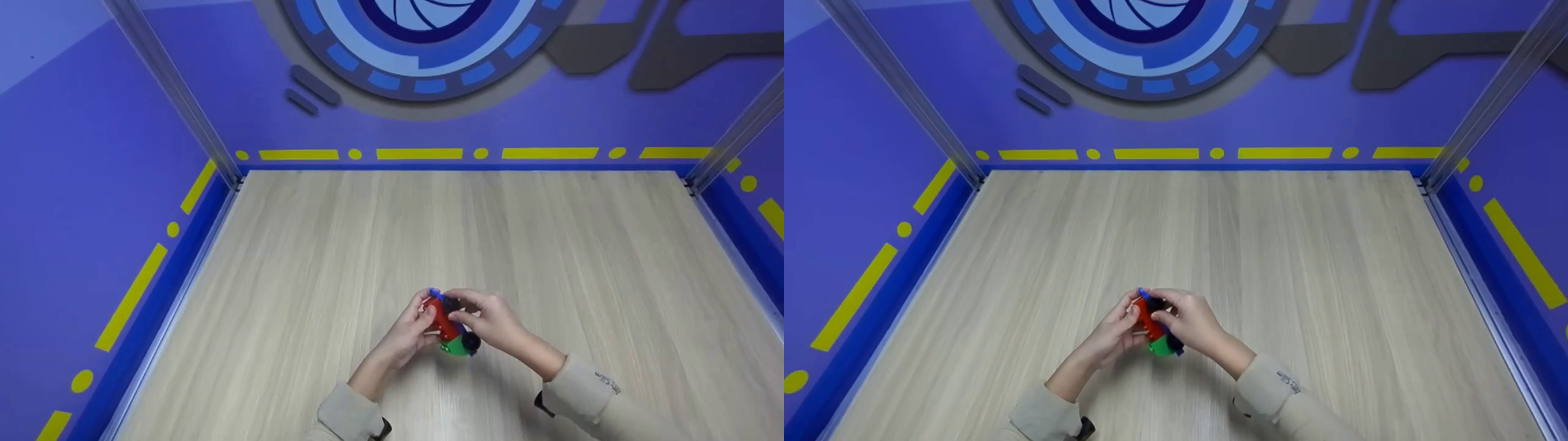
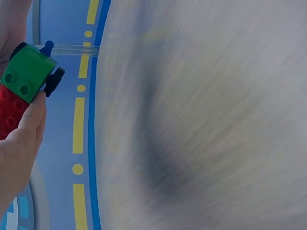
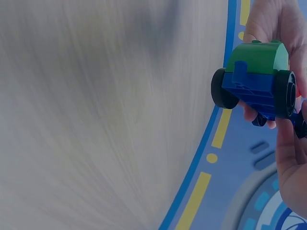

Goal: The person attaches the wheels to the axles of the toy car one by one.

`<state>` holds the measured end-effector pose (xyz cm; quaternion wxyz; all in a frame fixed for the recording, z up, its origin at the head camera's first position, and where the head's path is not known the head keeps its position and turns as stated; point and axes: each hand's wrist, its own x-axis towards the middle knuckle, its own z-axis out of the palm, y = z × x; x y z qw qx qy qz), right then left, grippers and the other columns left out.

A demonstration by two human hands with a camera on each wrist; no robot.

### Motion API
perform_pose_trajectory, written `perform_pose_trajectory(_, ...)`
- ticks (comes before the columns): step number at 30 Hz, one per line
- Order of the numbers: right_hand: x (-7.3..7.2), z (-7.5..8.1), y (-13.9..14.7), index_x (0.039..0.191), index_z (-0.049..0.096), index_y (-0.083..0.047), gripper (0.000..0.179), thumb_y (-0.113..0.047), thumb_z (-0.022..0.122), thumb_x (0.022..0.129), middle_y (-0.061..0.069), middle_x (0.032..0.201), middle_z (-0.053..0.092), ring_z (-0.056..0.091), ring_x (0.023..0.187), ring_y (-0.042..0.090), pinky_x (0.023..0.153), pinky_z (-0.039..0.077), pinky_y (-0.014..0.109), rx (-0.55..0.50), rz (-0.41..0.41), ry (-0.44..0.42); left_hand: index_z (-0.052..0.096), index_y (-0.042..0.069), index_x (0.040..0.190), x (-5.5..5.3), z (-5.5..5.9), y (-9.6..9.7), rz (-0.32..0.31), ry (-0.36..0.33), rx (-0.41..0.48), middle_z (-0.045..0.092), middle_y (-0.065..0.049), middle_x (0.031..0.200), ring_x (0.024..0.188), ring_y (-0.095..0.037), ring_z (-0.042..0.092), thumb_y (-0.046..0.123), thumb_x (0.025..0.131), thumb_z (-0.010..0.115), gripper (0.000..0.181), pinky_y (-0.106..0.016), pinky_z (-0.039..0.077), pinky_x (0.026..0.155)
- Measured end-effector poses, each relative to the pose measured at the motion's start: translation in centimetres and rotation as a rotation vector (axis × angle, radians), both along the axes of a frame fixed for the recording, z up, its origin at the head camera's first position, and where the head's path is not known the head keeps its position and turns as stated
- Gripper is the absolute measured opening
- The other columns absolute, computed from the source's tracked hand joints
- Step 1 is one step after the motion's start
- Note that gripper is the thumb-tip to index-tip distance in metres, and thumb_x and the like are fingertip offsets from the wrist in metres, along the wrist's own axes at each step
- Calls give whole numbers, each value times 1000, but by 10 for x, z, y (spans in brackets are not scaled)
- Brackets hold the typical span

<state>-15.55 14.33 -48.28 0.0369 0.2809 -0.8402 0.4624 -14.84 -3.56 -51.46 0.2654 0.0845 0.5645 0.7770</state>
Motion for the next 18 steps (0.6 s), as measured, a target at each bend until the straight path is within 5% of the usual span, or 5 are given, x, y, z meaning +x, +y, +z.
perform_pose_trajectory(18,0,-5,-3,105,62,0,29,-4,65,76,12,98,66,64,75,14,67,52,23,-7,1,-18,26,14,134,0,-4,-1,19,-16,-14,46,-15,125,96,-19,57,37,89,41,53,-38,48,84)
